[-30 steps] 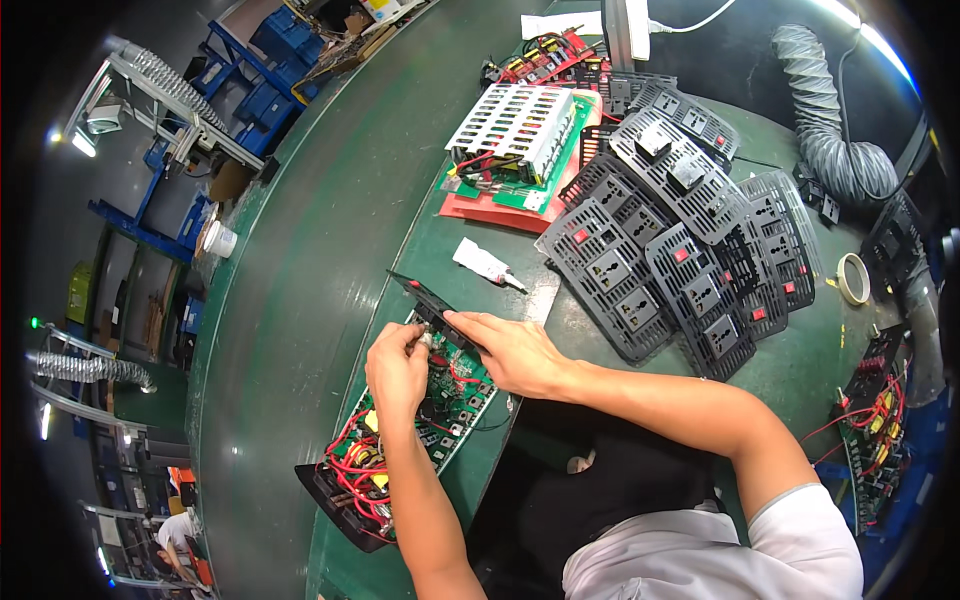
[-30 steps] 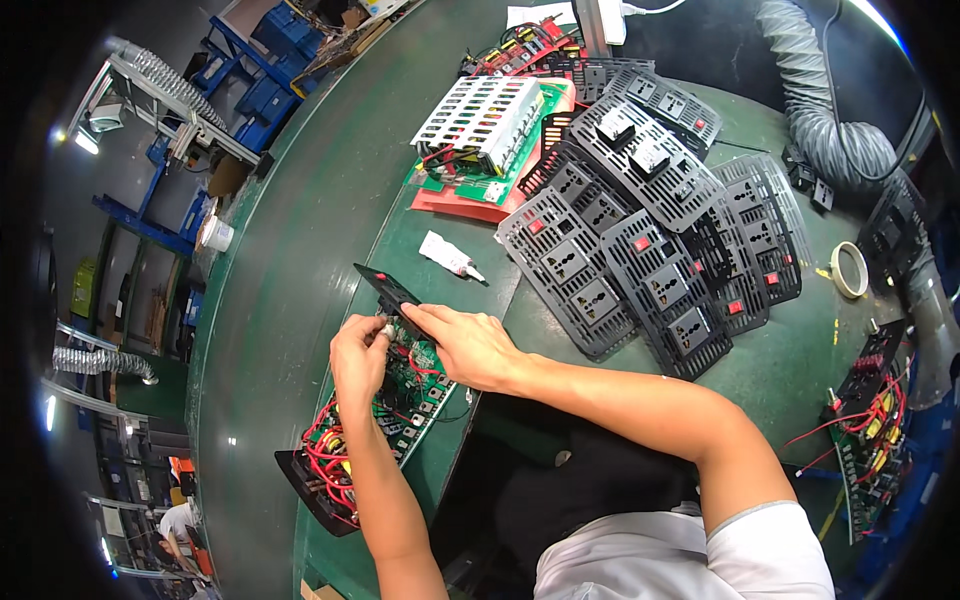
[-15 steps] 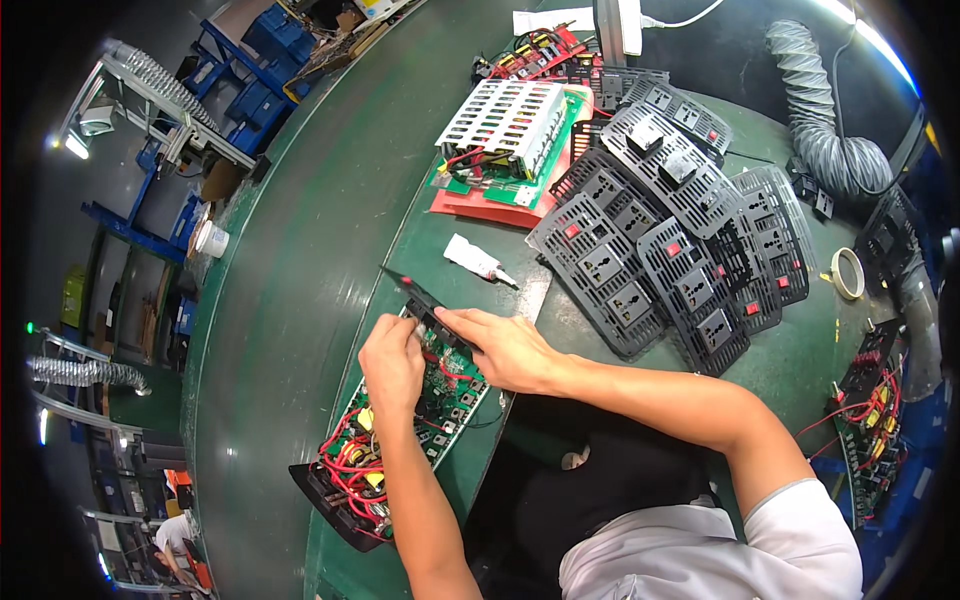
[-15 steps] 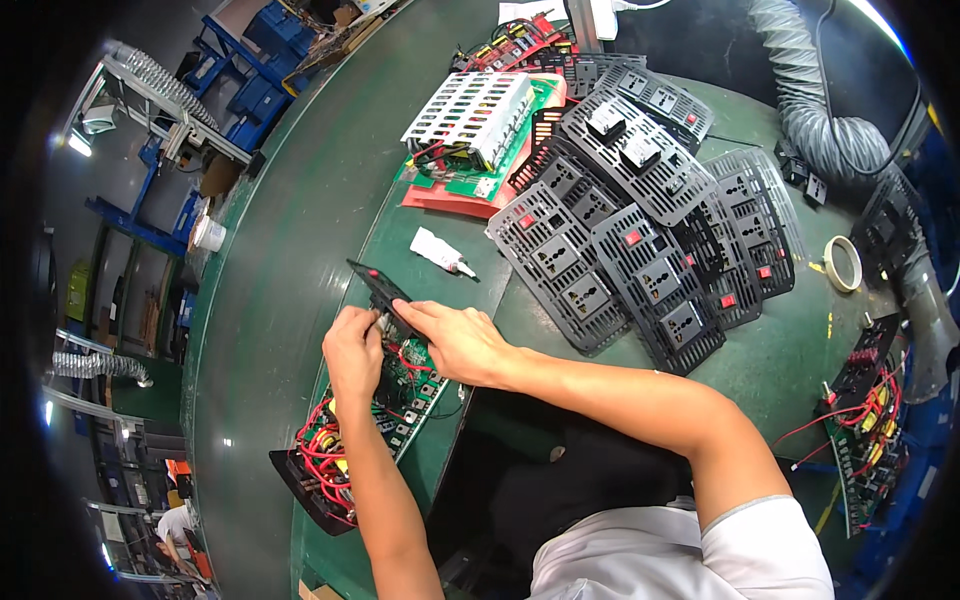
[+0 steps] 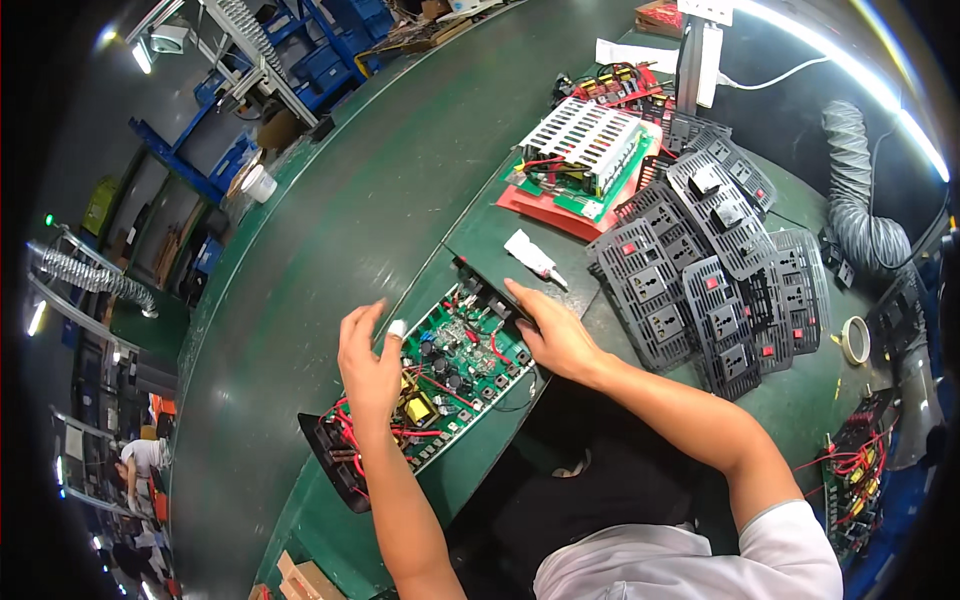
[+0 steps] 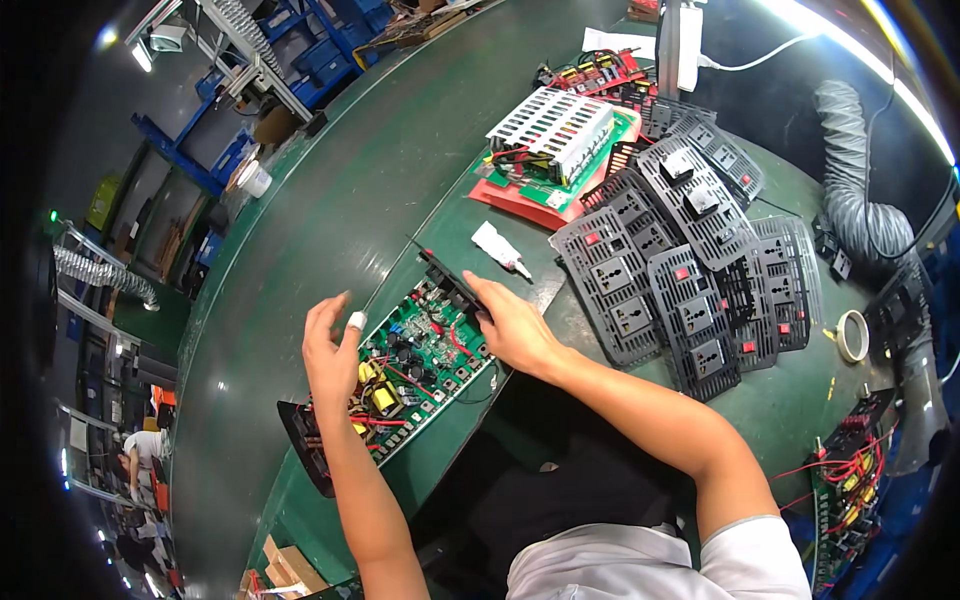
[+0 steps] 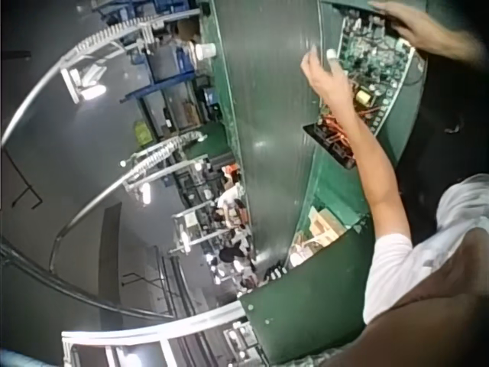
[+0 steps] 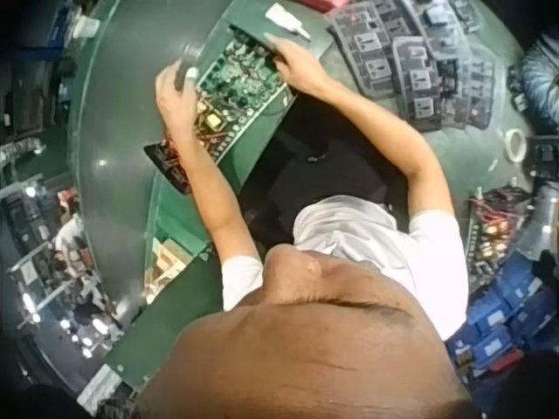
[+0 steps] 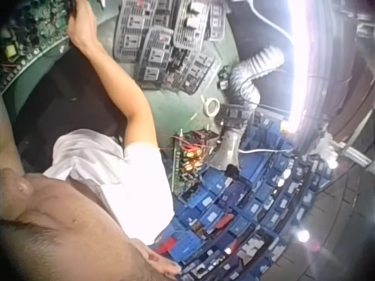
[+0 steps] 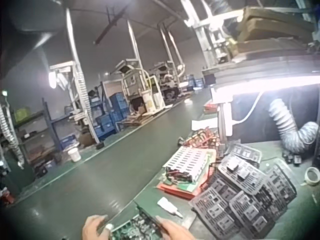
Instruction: Assembling a circuit board into its plastic housing and securing components.
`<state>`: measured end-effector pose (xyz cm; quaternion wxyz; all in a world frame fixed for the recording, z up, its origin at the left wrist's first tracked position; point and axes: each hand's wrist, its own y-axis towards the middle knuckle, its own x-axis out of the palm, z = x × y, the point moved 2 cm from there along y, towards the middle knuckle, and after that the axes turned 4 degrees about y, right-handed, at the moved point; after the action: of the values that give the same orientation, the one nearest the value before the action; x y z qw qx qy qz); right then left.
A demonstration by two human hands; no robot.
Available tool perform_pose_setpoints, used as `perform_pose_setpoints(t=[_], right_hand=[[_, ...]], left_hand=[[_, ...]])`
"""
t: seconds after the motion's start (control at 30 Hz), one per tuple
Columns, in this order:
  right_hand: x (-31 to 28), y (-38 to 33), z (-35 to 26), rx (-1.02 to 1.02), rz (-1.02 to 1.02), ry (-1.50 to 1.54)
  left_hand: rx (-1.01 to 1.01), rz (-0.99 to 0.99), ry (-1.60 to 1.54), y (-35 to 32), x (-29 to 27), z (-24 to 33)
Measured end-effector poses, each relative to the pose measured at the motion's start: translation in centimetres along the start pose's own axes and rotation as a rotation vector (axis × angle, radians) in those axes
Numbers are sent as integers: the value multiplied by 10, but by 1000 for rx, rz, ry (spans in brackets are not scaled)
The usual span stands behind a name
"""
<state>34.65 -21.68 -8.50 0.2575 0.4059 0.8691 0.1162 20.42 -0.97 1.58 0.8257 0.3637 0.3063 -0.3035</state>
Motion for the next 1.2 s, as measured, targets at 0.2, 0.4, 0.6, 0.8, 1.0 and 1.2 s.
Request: perform_pose_setpoints(t=[0.2,0.4,0.6,0.8,1.0,1.2], right_hand=[[-8,8,-17,54,-104,-217],[-42,-8,-89,-90,-202,-322],[68,-58,-27,-412,-222,-461],[82,-74,16,-365,-33,-507],[75,-48,-30,-470,-236,-558],[23,-32,-54,-285,-96,-345]], left_hand=[[-21,-14,-82,-31,12,-18],[169,27,-57,-37,49,-12],[429,175,119,-30,41,-89],[367,-43,131,-51,46,11],[377,-75,117,-48,33,-9],[134,-475,-400,-45,33,-3]])
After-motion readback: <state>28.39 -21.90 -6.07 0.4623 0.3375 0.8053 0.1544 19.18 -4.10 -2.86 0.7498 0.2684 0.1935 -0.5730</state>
